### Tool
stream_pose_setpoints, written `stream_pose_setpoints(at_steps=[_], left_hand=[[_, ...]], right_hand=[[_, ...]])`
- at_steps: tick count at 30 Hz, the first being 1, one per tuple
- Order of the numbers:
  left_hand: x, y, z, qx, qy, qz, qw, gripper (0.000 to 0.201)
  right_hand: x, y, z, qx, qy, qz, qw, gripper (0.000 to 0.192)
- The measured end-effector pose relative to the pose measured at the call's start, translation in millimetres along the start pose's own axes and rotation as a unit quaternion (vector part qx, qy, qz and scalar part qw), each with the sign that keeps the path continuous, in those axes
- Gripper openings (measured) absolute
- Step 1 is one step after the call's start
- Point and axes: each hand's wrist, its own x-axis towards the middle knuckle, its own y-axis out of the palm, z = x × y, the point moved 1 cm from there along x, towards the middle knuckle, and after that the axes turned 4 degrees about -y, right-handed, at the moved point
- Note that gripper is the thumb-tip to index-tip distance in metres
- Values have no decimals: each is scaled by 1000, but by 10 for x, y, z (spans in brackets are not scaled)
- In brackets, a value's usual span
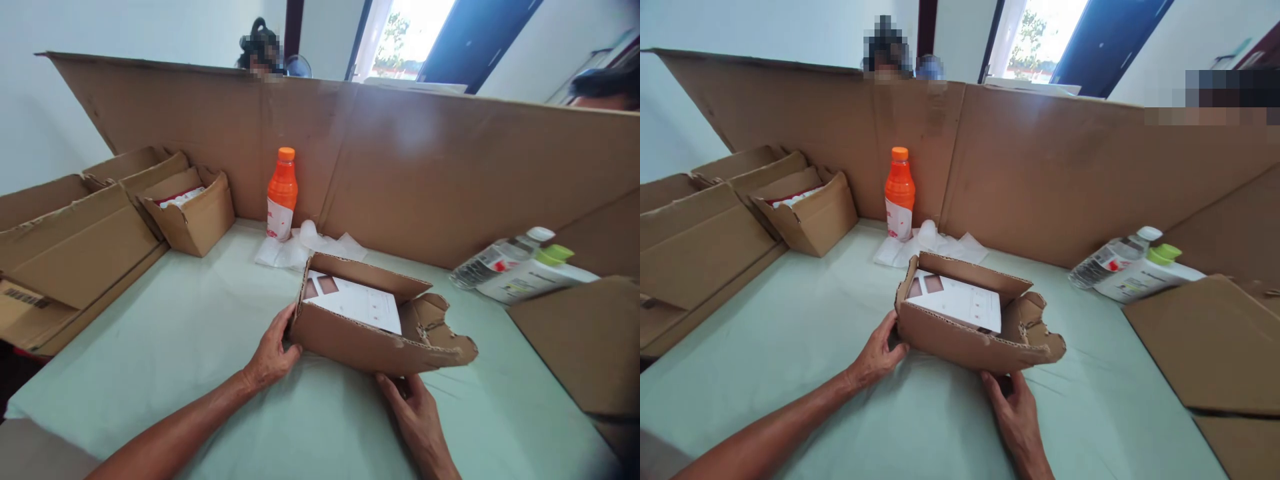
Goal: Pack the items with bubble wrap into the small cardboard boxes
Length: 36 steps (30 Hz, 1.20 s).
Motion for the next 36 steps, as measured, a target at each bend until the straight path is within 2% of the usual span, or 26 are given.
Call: stream_pose_setpoints(at_steps=[5,13,18,20,22,25,28,31,36], left_hand=[[-32,-35,9,2,1,5,1000,75],[-57,-99,-1,-6,-23,9,1000,74],[82,-329,-5,-11,-9,41,999,71],[272,-485,-37,21,12,27,999,62],[551,-614,-96,82,40,-17,996,54],[1078,-663,-203,149,69,-66,984,43],[1611,-552,-278,175,93,-70,978,35],[2030,-396,-292,201,105,-77,971,39],[2417,-211,-211,228,84,-103,965,39]], right_hand=[[-60,39,-128,-11,12,-25,1000,43],[-55,85,-136,-33,3,-15,999,42],[-72,88,-217,-48,-20,-23,998,40],[-76,79,-261,-49,-25,-18,998,41],[-75,67,-292,-50,-26,-15,998,42],[-73,50,-289,-51,-28,-21,998,41],[-73,43,-255,-46,-30,-26,998,39],[-80,43,-269,-43,-21,-23,999,38],[-106,27,-377,-55,-22,-13,998,40]])
